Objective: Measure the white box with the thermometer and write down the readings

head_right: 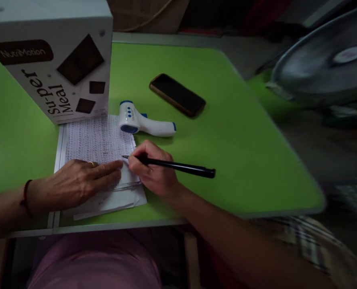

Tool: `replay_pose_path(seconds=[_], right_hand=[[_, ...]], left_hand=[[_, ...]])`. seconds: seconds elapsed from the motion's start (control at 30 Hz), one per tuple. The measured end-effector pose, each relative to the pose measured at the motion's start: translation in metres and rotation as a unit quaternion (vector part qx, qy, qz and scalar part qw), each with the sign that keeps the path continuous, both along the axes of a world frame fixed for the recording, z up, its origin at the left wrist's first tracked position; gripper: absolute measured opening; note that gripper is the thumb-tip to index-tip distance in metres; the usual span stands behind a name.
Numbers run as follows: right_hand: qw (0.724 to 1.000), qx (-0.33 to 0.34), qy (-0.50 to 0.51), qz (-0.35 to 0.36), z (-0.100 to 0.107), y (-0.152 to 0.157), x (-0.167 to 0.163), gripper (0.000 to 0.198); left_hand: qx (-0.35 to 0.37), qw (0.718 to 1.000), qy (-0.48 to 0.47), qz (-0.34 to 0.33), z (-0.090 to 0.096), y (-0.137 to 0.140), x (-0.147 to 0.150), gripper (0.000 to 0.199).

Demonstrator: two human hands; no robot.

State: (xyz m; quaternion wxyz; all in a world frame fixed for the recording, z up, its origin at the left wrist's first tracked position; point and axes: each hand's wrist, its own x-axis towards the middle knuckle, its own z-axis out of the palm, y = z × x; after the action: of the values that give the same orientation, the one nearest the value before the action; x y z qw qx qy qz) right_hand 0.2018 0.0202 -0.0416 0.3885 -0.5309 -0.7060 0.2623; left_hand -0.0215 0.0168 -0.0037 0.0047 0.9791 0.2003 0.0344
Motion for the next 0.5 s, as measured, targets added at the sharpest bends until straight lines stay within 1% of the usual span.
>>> replay_pose_path(seconds=[0.07,0.2,0.37,0.5], right_hand=[[1.000,0.004,-0.004,-0.001,0.0006,0.0001,-0.0007,0.015],[1.000,0.025,0.004,0.019,0.0011,0.0011,-0.0017,0.015],[0.998,0.052,0.014,0.033,-0.0009,0.0029,-0.0001,0.016],[0.998,0.053,0.008,0.029,-0.0017,0.0030,0.0002,0.016]], left_hand=[[-0.002,1.000,-0.004,0.000,-0.0008,0.0000,-0.0004,0.034],[0.001,1.000,-0.006,-0.001,-0.0013,0.0003,-0.0009,0.033],[-0.003,1.000,0.010,-0.002,0.0016,0.0005,-0.0005,0.032],[-0.008,1.000,0.013,0.002,0.0022,0.0005,-0.0001,0.032]])
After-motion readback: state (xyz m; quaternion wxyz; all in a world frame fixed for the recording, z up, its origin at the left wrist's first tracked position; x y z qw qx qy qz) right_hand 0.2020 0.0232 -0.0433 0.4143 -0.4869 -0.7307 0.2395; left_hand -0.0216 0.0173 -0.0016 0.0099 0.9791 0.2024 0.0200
